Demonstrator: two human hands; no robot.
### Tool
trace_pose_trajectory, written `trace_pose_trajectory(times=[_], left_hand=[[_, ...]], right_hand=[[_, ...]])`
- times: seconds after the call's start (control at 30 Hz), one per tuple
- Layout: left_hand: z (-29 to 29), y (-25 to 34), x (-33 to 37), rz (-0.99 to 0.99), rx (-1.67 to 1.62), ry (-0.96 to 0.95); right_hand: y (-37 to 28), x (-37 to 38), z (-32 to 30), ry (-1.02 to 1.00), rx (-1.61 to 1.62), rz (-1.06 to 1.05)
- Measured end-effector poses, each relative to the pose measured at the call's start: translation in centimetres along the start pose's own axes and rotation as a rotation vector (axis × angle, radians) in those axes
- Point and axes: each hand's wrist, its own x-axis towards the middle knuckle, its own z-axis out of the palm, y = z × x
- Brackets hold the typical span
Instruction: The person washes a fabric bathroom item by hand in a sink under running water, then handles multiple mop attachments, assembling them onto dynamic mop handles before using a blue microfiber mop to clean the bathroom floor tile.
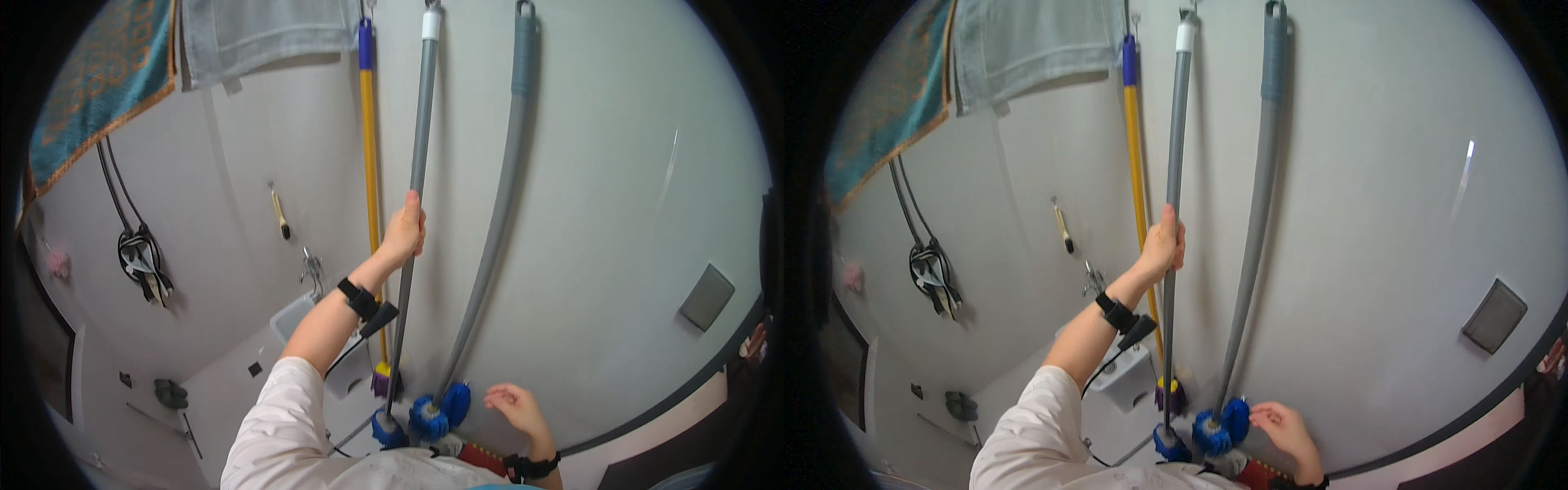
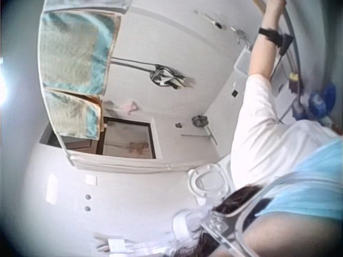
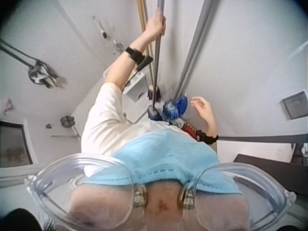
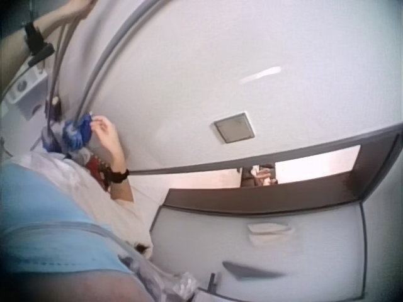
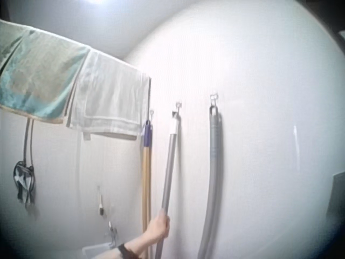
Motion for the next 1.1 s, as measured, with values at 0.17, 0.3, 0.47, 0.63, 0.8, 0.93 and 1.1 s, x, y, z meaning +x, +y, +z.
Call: trace_pose_trajectory(times=[0.17, 0.3, 0.47, 0.63, 0.8, 0.93, 1.1], left_hand=[[-0.5, -1.4, 0.4, 0.003, 0.036, -0.088], [-1.3, -5.0, -1.4, 0.123, 0.168, -0.047], [-6.4, -16.6, -15.7, -0.025, 0.544, 0.203], [-10.6, -26.0, -39.1, -0.741, 0.611, 0.317], [-7.9, -27.2, -53.3, -1.139, 0.612, 0.419], [-4.5, -29.7, -58.8, -1.194, 0.787, 0.259], [-0.6, -34.6, -62.9, -1.310, 0.650, 0.304]], right_hand=[[-0.1, 1.3, 0.4, -0.106, 0.075, 0.032], [2.6, 3.7, 0.2, -0.190, -0.020, 0.098], [12.3, 4.9, -1.2, -0.285, -0.180, 0.329], [26.3, 3.4, -2.7, -0.504, -0.692, 0.586], [35.5, 2.8, -0.9, -0.725, -0.860, 0.480], [43.0, 3.8, 0.8, -0.736, -0.900, 0.580], [51.9, 5.2, 4.2, -0.812, -1.007, 0.579]])
